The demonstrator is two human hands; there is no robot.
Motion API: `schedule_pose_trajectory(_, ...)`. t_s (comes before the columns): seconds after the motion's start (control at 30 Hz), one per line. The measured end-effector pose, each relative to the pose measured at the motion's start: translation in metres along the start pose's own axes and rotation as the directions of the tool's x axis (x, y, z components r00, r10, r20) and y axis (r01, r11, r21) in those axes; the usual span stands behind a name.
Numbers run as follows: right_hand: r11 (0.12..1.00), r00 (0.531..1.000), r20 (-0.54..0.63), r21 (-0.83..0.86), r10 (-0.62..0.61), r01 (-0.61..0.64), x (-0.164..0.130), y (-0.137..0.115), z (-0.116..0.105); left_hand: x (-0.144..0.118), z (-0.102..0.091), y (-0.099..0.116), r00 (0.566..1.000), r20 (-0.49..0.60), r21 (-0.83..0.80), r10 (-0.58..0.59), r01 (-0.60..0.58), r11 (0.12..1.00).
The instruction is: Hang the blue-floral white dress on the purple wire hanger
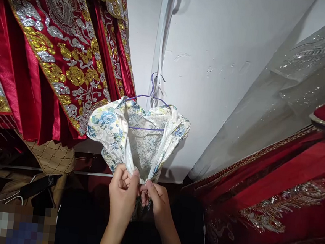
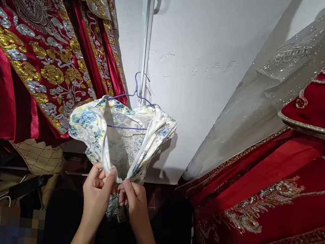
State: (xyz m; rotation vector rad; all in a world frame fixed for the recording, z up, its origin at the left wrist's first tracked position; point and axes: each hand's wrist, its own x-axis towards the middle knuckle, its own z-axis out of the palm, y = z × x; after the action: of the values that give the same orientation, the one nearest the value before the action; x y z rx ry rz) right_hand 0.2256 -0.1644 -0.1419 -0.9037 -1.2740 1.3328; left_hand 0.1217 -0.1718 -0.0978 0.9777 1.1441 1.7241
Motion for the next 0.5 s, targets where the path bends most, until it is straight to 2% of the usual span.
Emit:
schedule_pose_trajectory(0.13,0.999,1.000,-0.001,0.035,-0.018,0.018,-0.002,0.005,0.001,-0.001,0.001,-0.004,1.000,-0.020,-0.016,-0.009,0.009,1.000)
schedule_pose_trajectory(0.23,1.000,0.999,-0.025,0.017,-0.026,0.026,-0.003,0.004,0.001,0.001,-0.002,-0.007,0.999,0.026,-0.040,-0.033,0.034,0.999)
schedule_pose_trajectory(0.3,0.999,0.999,-0.035,-0.020,-0.036,0.035,-0.002,0.001,0.000,0.005,-0.008,-0.007,0.990,0.136,-0.025,-0.038,0.042,0.999)
schedule_pose_trajectory(0.4,0.995,0.998,-0.047,-0.097,-0.043,0.039,0.000,-0.003,-0.005,0.011,-0.017,-0.006,0.941,0.337,0.101,-0.040,0.006,0.995)
schedule_pose_trajectory(0.5,0.987,0.999,-0.042,-0.160,-0.005,-0.002,0.000,-0.006,-0.007,0.014,-0.021,-0.007,0.895,0.440,0.185,-0.079,-0.004,0.983)
